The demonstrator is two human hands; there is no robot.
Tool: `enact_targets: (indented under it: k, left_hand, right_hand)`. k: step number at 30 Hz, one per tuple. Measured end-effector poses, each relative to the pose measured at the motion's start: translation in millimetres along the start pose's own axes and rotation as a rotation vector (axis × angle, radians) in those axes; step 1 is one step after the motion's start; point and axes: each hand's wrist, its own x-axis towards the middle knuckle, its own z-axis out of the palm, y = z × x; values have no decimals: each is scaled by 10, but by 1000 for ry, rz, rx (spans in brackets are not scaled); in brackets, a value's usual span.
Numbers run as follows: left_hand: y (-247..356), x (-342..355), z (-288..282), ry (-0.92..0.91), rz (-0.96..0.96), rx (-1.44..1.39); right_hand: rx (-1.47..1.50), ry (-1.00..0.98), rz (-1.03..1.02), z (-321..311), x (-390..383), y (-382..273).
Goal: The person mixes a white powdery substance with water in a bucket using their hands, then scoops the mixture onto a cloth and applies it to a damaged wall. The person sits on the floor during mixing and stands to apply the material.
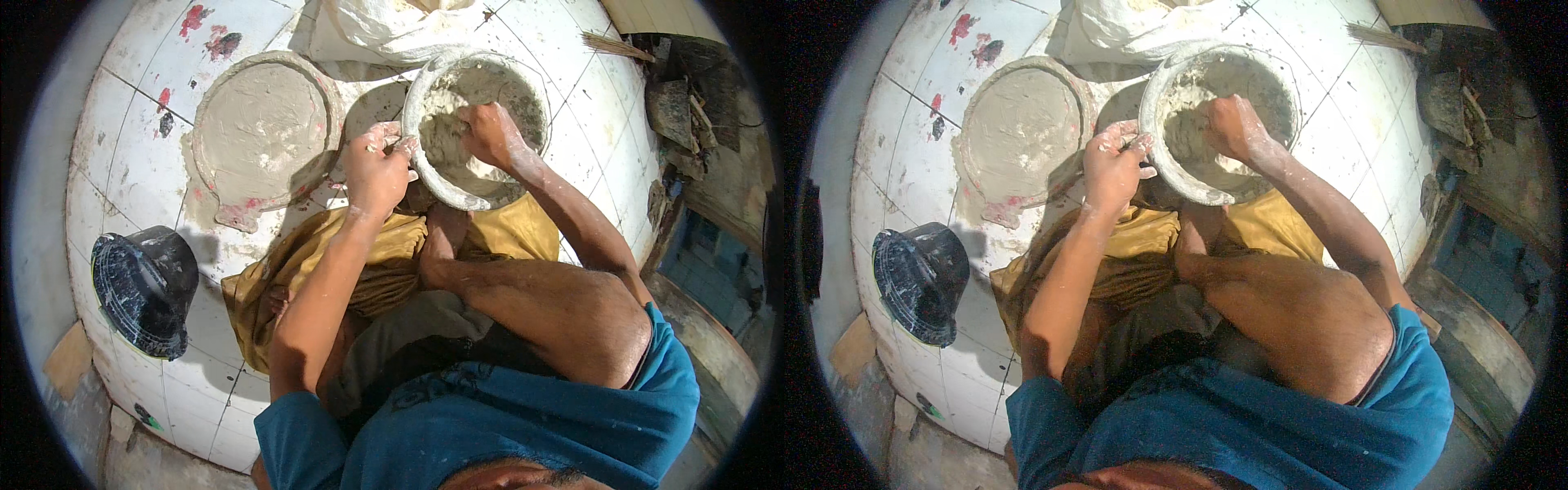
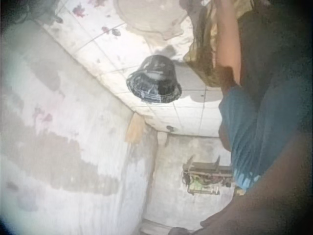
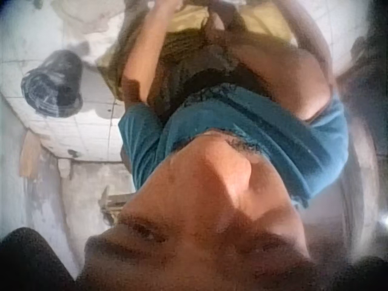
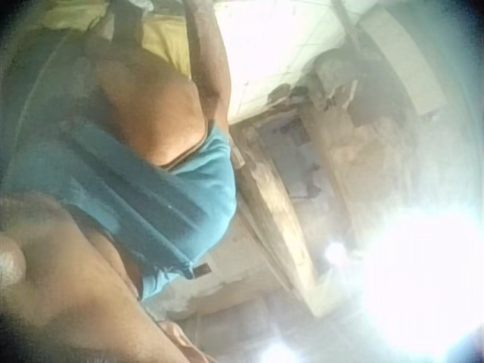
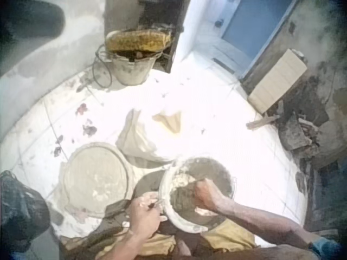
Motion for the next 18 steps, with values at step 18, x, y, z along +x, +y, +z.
enact_targets:
  k: [18]
  left_hand:
    - [16, 28, -108, 7, 55, 130]
  right_hand:
    - [-24, 56, 265, -751, 0, -31]
